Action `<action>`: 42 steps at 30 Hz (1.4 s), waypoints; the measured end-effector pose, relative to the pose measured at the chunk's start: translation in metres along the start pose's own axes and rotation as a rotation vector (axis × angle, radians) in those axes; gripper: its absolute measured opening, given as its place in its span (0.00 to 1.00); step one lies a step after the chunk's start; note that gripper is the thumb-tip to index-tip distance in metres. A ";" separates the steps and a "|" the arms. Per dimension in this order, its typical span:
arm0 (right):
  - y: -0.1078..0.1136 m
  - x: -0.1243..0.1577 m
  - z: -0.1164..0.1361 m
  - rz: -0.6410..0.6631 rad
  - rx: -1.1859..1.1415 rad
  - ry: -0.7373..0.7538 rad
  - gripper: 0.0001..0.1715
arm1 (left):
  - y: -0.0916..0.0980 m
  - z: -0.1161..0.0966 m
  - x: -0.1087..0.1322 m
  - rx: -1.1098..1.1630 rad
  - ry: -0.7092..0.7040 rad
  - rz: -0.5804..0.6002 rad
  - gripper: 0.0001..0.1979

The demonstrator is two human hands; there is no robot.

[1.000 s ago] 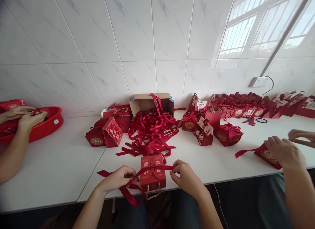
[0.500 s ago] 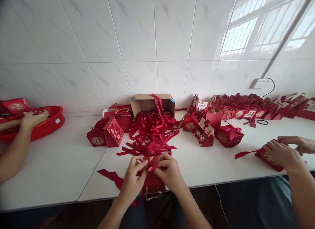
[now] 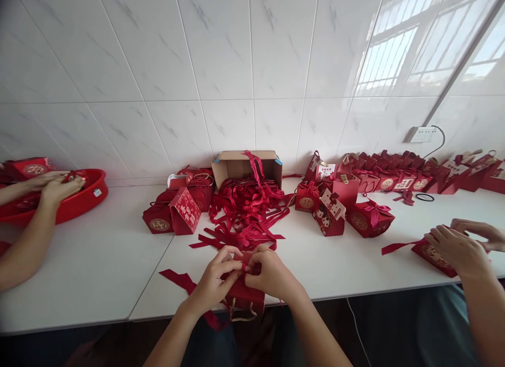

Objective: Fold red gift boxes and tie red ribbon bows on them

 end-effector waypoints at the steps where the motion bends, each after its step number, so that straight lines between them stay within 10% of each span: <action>1: 0.000 0.000 0.001 0.007 -0.002 0.010 0.04 | 0.001 0.000 -0.001 0.002 0.008 -0.002 0.09; 12: 0.023 0.024 -0.016 -0.067 0.134 -0.055 0.07 | 0.025 0.027 0.012 -0.073 0.258 -0.094 0.07; 21: 0.014 0.023 -0.032 -0.282 0.038 -0.037 0.01 | 0.024 0.018 0.003 0.421 0.224 0.075 0.04; 27: 0.011 0.032 -0.009 -0.142 -0.093 0.130 0.23 | 0.023 0.016 -0.005 0.288 0.255 -0.013 0.07; 42: -0.031 0.011 0.011 -0.407 0.381 0.237 0.08 | 0.027 0.019 -0.003 0.294 0.254 -0.039 0.07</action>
Point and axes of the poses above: each hand's wrist, its own x-axis away from the middle knuckle, its own y-axis out of the back of the hand, z = x × y, the point moved 2 cm from there along -x, towards the middle knuckle, and after that the axes turned 2 degrees about -y, right-handed, at the moved point
